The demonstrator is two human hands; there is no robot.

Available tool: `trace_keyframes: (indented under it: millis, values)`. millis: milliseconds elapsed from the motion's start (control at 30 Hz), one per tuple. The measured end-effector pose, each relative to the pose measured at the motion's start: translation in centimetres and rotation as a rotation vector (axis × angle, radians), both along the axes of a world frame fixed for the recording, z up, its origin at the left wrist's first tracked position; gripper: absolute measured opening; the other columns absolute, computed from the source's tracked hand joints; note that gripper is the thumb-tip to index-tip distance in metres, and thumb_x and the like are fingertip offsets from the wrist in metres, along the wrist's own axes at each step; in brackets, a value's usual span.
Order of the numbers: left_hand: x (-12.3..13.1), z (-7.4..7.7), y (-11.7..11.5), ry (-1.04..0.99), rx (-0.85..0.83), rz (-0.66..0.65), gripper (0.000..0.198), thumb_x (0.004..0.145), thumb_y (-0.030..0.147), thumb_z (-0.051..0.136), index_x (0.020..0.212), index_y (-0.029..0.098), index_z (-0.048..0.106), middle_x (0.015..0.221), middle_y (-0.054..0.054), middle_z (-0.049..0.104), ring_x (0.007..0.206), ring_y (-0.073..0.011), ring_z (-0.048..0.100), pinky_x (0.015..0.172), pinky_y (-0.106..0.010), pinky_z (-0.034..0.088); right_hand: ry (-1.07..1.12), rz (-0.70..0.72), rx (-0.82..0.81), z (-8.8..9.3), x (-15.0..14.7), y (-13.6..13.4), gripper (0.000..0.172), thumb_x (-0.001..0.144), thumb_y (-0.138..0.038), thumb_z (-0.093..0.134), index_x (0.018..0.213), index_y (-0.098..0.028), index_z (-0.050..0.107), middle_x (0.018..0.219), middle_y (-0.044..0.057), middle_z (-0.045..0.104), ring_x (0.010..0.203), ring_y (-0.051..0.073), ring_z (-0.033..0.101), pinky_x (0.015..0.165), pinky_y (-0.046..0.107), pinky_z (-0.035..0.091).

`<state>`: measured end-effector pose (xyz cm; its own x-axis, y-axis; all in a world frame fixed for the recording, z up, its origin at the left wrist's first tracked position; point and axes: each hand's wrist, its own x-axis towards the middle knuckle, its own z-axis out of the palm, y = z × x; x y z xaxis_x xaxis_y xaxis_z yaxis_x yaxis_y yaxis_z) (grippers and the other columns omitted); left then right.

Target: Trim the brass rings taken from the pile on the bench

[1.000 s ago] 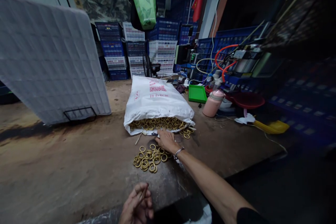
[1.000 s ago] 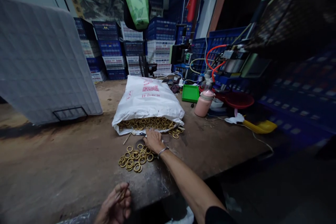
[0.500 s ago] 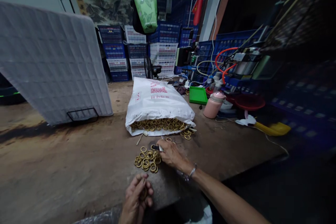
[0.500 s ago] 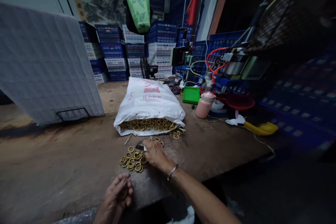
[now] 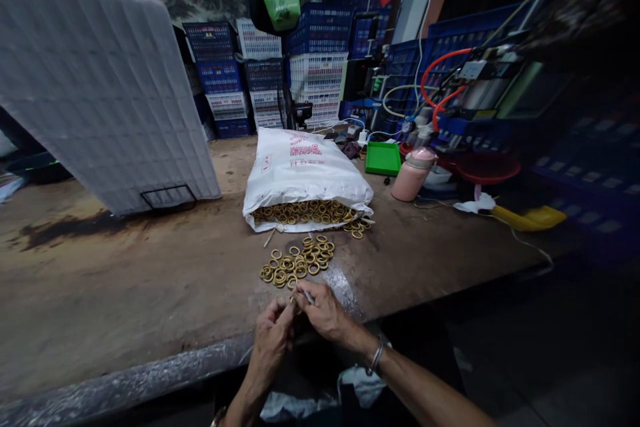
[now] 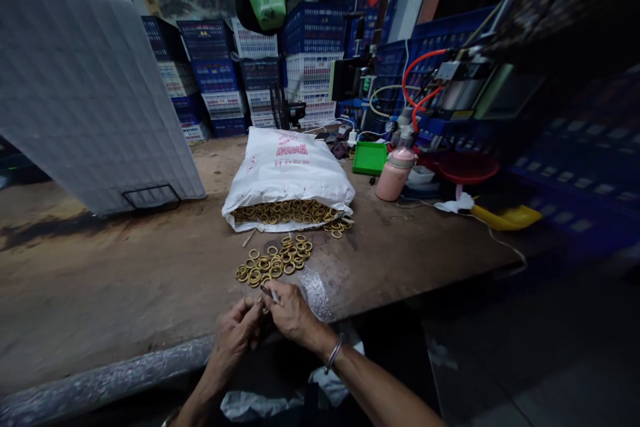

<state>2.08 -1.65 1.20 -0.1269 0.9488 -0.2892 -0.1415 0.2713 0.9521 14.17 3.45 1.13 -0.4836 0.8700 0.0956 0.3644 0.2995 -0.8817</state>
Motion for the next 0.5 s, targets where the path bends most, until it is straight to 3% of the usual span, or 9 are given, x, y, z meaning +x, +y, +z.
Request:
trace_keyframes:
  millis: [100, 200, 367, 500]
  values:
    - [0.1, 0.3, -0.3, 0.054, 0.083, 0.023, 0.031, 0.066, 0.047, 0.058, 0.062, 0.017, 0.049, 0.044, 0.007, 0.043, 0.037, -0.0064, 0.035, 0.037, -0.018, 0.028, -0.029, 0.018, 0.010, 0.1, 0.3, -0.2, 0.020, 0.082, -0.030, 0.041, 0.068, -0.018, 0.049, 0.057, -0.005, 0.042, 0.054, 0.008, 0.037, 0.052, 0.018, 0.028]
    - [0.0, 0.4, -0.5, 0.239, 0.242, 0.032, 0.021, 0.072, 0.037, 0.055, 0.063, 0.017, 0.053, 0.056, 0.002, 0.053, 0.052, -0.0114, 0.048, 0.051, -0.022, 0.039, -0.077, 0.050, 0.054, 0.7, 0.7, -0.3, 0.018, 0.081, -0.029, 0.044, 0.067, -0.018, 0.048, 0.057, -0.006, 0.041, 0.055, 0.008, 0.037, 0.052, 0.018, 0.027]
    - [-0.4, 0.5, -0.7, 0.555, 0.381, 0.023, 0.012, 0.073, 0.027, 0.050, 0.066, 0.019, 0.056, 0.058, 0.001, 0.056, 0.055, -0.0140, 0.052, 0.057, -0.025, 0.040, -0.062, 0.032, -0.001, 1.8, 0.8, -0.5, 0.023, 0.081, -0.033, 0.044, 0.064, -0.017, 0.046, 0.056, -0.006, 0.039, 0.054, 0.007, 0.034, 0.050, 0.019, 0.025]
    - [-0.3, 0.9, -0.8, 0.428, 0.342, 0.012, 0.013, 0.074, 0.029, 0.052, 0.067, 0.018, 0.057, 0.062, 0.000, 0.058, 0.060, -0.0133, 0.054, 0.060, -0.024, 0.042, 0.067, -0.009, -0.195, 1.6, 0.3, -0.6, 0.024, 0.079, -0.035, 0.045, 0.063, -0.017, 0.047, 0.055, -0.005, 0.042, 0.052, 0.007, 0.037, 0.049, 0.018, 0.028]
